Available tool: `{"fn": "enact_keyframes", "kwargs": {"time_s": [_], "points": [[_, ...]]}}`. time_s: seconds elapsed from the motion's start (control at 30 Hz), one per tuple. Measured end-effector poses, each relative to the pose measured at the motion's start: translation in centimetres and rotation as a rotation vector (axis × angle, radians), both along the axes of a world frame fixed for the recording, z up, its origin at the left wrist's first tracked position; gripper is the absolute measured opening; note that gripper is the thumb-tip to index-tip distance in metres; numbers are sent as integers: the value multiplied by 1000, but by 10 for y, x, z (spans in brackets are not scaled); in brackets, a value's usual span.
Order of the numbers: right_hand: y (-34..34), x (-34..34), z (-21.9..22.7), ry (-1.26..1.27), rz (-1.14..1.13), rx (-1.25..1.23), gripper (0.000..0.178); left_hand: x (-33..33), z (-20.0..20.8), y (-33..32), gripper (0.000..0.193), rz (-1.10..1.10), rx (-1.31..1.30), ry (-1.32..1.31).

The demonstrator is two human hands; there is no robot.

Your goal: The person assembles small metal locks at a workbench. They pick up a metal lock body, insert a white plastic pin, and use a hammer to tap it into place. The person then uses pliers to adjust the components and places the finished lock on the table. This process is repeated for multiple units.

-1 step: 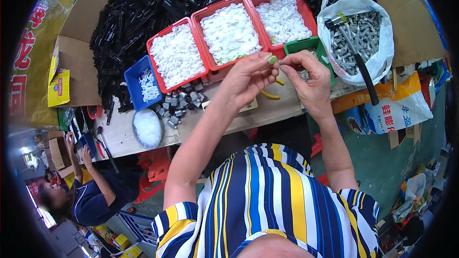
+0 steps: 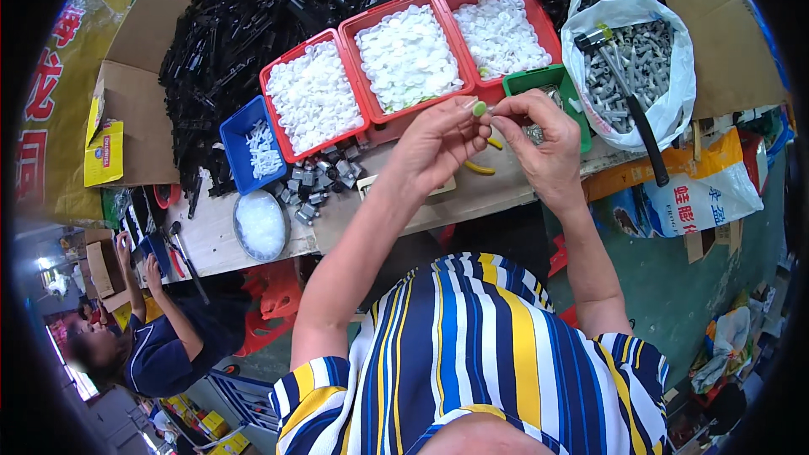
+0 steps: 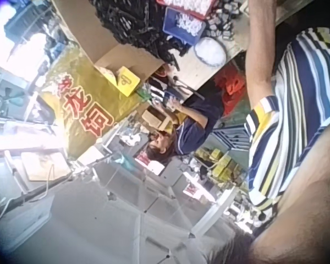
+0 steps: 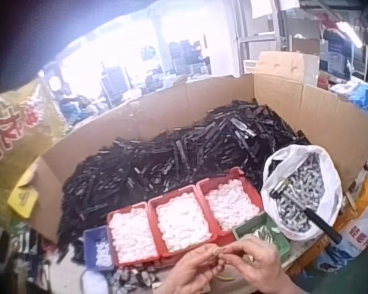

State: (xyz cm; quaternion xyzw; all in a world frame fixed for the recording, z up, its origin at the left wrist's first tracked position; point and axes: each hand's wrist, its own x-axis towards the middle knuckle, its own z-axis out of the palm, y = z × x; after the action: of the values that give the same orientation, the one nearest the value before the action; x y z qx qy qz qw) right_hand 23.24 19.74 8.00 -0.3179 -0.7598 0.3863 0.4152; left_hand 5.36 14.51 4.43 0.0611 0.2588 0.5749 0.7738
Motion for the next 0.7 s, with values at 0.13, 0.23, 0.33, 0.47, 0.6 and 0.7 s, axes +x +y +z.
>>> {"fn": "enact_keyframes", "kwargs": {"time_s": [0.13, 0.23, 0.33, 0.47, 0.6, 0.7], "points": [[-9, -10, 4, -53, 39, 24, 13, 5, 0, -17, 20, 73, 8, -43], [-11, -12, 4, -100, 62, 91, 13, 4, 0, -23, 18, 86, 18, -21], [-16, -16, 6, -124, 82, 80, 13, 1, -9, -27, 19, 73, 64, -57], [-21, -21, 10, -174, 86, 143, 13, -2, -14, -32, 19, 68, 71, -90], [-25, -24, 11, -194, 96, 147, 13, -1, -15, -36, 16, 93, 68, -131], [-27, -26, 10, -200, 100, 175, 13, 1, -14, -39, 14, 111, 56, -157]]}}
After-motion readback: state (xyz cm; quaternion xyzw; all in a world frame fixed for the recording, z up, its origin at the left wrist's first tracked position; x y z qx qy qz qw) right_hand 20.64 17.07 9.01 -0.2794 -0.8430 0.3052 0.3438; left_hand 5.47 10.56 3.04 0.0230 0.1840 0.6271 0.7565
